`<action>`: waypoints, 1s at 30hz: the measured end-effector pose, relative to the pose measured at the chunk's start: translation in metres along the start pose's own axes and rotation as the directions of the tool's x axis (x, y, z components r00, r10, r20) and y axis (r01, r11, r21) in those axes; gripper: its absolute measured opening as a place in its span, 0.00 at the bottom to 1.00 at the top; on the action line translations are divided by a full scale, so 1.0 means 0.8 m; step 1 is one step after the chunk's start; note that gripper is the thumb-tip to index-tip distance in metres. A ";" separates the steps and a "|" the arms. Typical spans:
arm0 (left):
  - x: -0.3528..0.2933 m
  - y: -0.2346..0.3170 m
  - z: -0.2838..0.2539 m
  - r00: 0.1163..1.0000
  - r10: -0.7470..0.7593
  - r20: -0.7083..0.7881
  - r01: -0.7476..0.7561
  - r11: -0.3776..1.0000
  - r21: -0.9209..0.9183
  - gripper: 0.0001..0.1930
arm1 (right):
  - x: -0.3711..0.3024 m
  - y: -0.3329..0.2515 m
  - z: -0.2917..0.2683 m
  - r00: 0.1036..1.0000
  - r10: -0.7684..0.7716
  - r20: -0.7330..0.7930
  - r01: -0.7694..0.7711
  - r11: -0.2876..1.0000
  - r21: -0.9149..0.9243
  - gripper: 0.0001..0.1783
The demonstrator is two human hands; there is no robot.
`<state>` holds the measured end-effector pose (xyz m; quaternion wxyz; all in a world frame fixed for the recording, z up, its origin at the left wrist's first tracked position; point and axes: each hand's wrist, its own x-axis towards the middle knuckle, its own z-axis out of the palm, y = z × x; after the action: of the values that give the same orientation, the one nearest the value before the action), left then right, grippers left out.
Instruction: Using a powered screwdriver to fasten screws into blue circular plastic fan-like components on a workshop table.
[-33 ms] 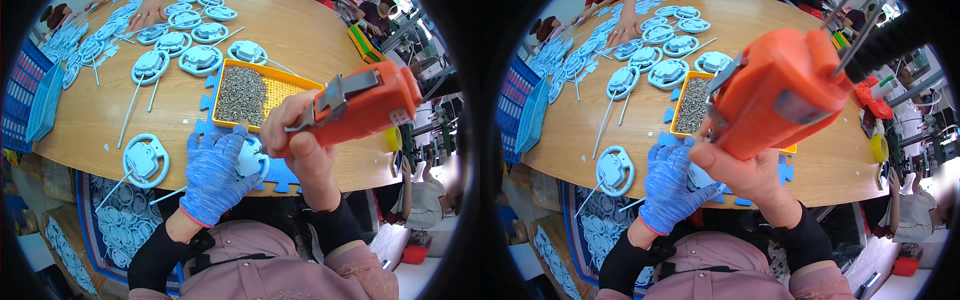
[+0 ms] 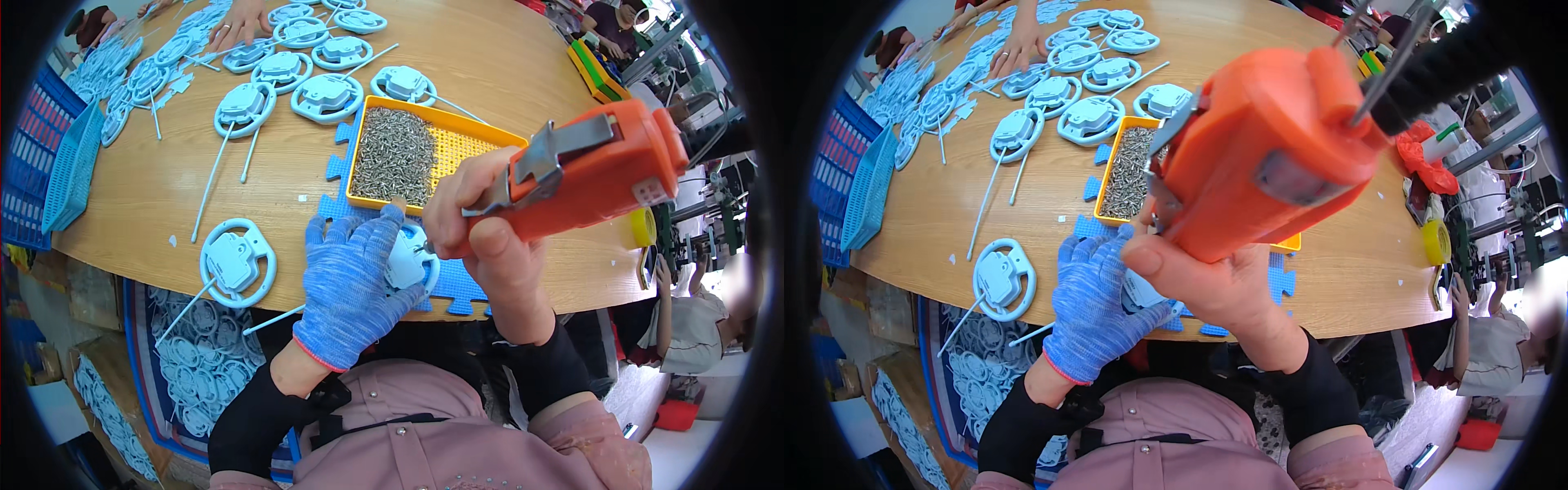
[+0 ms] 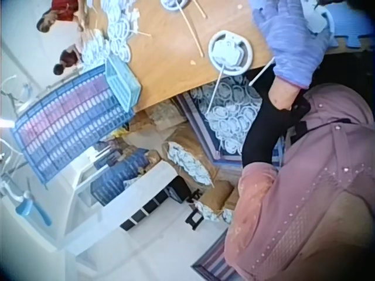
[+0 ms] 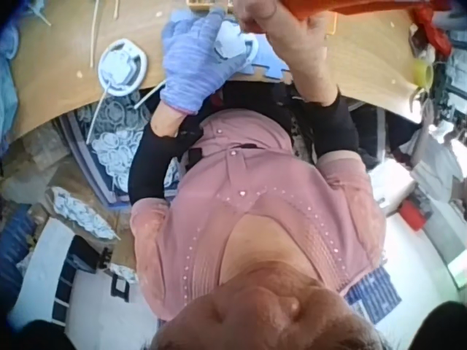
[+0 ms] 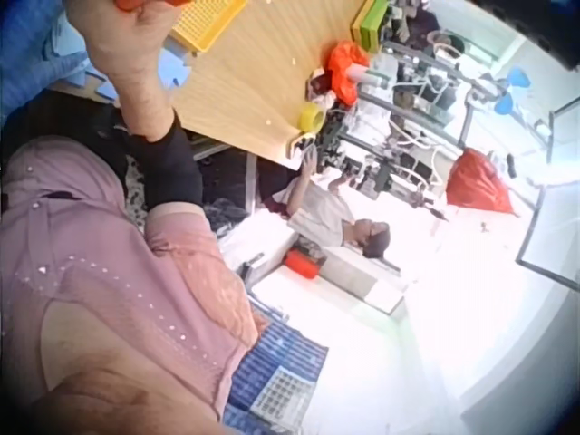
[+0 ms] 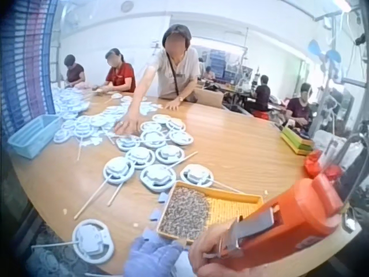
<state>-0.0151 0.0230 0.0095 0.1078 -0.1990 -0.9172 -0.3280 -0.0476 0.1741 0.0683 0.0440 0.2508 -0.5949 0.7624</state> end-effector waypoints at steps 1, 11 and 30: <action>-0.002 -0.001 0.001 0.998 -0.026 0.058 0.025 1.000 0.009 0.40 | -0.001 0.002 0.003 1.000 -0.002 -0.005 0.002 1.000 0.018 0.26; -0.006 -0.005 -0.047 0.996 0.027 0.086 -0.044 0.980 0.194 0.33 | 0.021 -0.002 -0.043 0.999 -0.002 -0.037 0.008 0.984 0.176 0.26; 0.158 -0.156 -0.068 0.998 0.069 -0.004 -0.059 0.883 0.466 0.32 | 0.017 0.012 -0.138 0.964 -0.103 -0.245 0.125 0.989 0.075 0.26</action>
<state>-0.1792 -0.0628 0.0229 0.1725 -0.1941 -0.9608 -0.0967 -0.0993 0.2710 0.0475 0.1484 0.1922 -0.5349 0.8093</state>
